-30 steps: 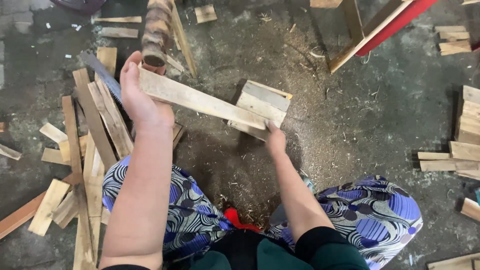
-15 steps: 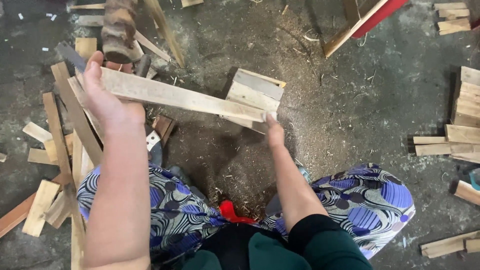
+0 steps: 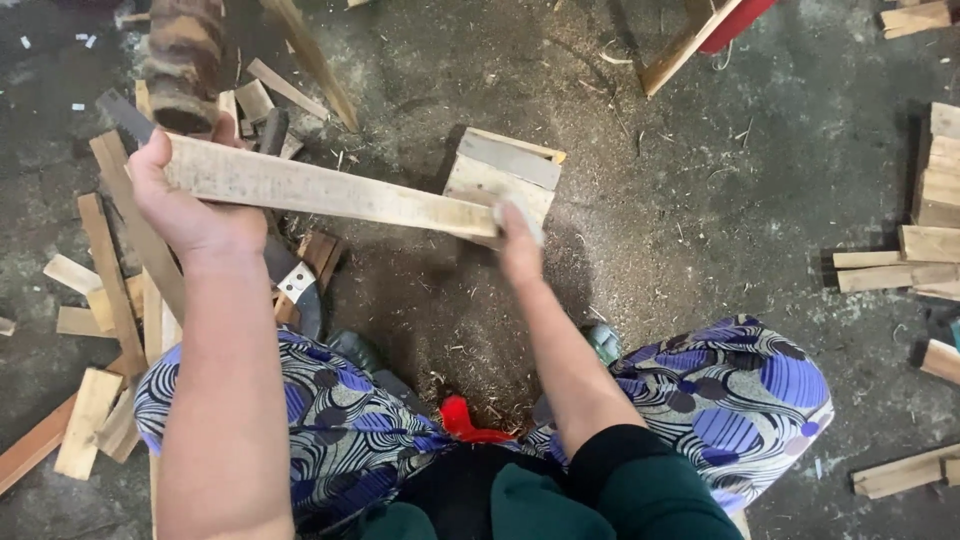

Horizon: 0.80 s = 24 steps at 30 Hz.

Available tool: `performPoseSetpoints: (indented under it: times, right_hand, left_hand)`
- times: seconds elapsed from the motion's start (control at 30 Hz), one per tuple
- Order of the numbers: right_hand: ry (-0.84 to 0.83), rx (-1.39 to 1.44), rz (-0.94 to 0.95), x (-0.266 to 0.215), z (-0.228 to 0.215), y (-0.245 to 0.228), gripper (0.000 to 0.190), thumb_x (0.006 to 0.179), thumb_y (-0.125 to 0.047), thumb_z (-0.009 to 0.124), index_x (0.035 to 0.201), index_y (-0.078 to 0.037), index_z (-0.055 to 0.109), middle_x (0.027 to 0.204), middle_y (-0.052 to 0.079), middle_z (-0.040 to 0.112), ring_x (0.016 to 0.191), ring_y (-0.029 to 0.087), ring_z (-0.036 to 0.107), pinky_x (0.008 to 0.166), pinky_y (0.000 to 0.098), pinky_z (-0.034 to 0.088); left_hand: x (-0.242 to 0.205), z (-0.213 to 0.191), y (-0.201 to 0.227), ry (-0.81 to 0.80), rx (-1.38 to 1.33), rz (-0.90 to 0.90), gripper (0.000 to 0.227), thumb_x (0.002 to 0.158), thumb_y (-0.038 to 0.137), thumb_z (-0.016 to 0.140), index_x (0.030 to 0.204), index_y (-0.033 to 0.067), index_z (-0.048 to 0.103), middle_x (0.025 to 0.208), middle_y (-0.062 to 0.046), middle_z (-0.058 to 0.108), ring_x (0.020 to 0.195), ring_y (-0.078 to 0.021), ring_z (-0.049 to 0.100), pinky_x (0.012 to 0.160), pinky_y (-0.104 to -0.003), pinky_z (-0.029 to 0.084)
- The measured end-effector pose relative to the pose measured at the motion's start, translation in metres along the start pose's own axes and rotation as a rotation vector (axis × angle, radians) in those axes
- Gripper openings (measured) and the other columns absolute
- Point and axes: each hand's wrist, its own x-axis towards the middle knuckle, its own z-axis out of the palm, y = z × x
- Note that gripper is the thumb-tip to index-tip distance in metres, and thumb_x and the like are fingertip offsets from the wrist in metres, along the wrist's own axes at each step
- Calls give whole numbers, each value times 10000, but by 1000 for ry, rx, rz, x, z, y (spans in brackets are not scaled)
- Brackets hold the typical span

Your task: The person is sanding various wooden slats and pieces by hand using sandpaper to smooth the surfaces.

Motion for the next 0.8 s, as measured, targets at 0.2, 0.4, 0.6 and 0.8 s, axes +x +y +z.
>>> performPoseSetpoints:
  times: [0.2, 0.4, 0.6, 0.8]
  right_hand:
    - [339, -301, 235, 12, -28, 57, 593, 1012, -459, 401, 1312, -12, 649, 1352, 169, 659, 1233, 291, 615, 1074, 343, 440]
    - [77, -709, -230, -21, 64, -10, 598, 956, 86, 429, 1537, -45, 378, 1607, 158, 383, 1491, 312, 352, 1265, 389, 234]
    - [-35, -723, -888, -51, 86, -36, 635, 956, 143, 432, 1536, -116, 443, 1629, 71, 398, 1553, 245, 352, 1345, 338, 244]
    - [230, -190, 275, -31, 8, -15, 716, 958, -581, 333, 1544, -179, 415, 1655, -7, 362, 1540, 211, 310, 1268, 383, 232]
  left_hand:
    - [-7, 3, -3, -85, -36, 50, 413, 866, 195, 544, 1193, -43, 627, 1096, -173, 681, 926, -255, 706, 911, -356, 567]
    - [-22, 13, 0, -43, -60, 11, 252, 905, 186, 544, 1105, 34, 515, 1008, -209, 689, 930, -282, 740, 849, -346, 541]
    - [-16, 2, -3, -178, -99, -20, 185, 912, 144, 575, 1083, 75, 562, 962, -192, 705, 1003, -333, 729, 973, -411, 539]
    - [-7, -6, -7, -208, -25, 57, 292, 935, 159, 484, 1169, 20, 588, 991, -176, 669, 992, -305, 680, 942, -425, 528]
